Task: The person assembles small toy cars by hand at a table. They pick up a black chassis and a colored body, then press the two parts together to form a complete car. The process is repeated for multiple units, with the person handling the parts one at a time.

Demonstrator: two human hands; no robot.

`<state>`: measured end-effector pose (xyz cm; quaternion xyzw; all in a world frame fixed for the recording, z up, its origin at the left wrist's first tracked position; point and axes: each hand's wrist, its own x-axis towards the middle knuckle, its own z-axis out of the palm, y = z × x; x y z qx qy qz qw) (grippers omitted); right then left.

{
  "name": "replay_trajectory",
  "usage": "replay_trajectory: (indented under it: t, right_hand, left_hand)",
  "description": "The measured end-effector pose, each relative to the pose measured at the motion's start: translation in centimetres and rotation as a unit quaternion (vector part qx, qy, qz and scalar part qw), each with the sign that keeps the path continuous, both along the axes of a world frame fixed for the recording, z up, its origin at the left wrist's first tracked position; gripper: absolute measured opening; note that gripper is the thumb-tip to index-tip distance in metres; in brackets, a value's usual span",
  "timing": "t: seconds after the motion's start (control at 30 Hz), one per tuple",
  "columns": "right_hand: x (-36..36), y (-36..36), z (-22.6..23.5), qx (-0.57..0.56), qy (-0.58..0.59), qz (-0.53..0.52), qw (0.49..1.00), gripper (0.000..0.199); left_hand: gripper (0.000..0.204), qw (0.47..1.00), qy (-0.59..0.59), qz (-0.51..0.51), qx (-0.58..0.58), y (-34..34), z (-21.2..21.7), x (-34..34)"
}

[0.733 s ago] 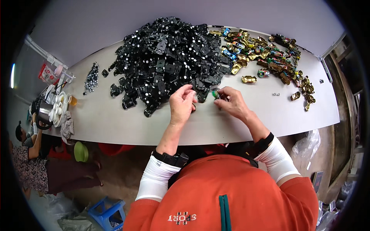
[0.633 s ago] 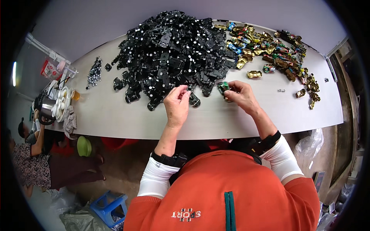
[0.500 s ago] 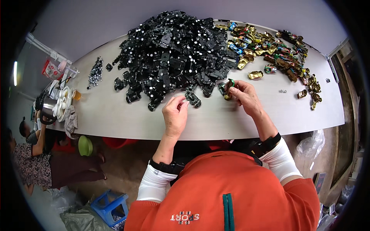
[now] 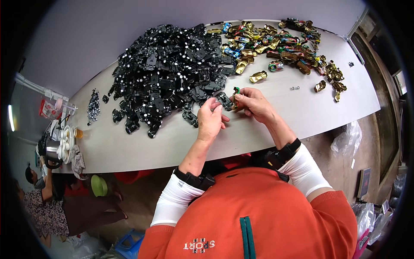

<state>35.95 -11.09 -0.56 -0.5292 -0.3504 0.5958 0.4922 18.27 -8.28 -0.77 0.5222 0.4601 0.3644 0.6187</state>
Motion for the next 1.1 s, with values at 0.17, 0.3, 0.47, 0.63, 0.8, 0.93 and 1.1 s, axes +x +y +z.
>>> replay_trajectory:
  t: [0.17,0.3,0.47,0.63,0.8,0.93,1.1]
  right_hand:
    - [-2.0,-1.4,0.5,0.062,-0.059,-0.033,0.996,0.024]
    - [-4.4,-2.8,0.4,0.181,-0.308,-0.037,0.933,0.026]
    - [-4.0,-3.1,1.8,0.239,-0.377,-0.037,0.894,0.027]
    - [-4.0,-3.9,3.1,0.274,-0.391,-0.031,0.878,0.025]
    - [-4.2,-3.9,4.2,0.359,-0.478,-0.008,0.802,0.025]
    - [-4.1,-4.0,4.1,0.374,-0.496,0.032,0.783,0.027]
    - [-4.2,-4.0,4.1,0.377,-0.413,0.004,0.829,0.032]
  left_hand:
    - [0.027,0.988,-0.125,0.04,-0.084,0.7,-0.5,0.0]
    - [0.017,0.979,-0.166,0.012,-0.116,0.8,-1.3,0.0]
    - [0.012,0.954,-0.226,-0.05,-0.189,0.5,-0.4,0.2]
    - [0.02,0.908,-0.302,-0.131,-0.261,0.9,-0.4,-0.6]
    - [0.026,0.886,-0.347,-0.149,-0.269,0.9,0.7,-1.5]
    - [0.03,0.892,-0.354,-0.108,-0.259,0.5,0.7,-1.8]
    - [0.033,0.886,-0.41,-0.128,-0.173,0.9,-0.2,-3.0]
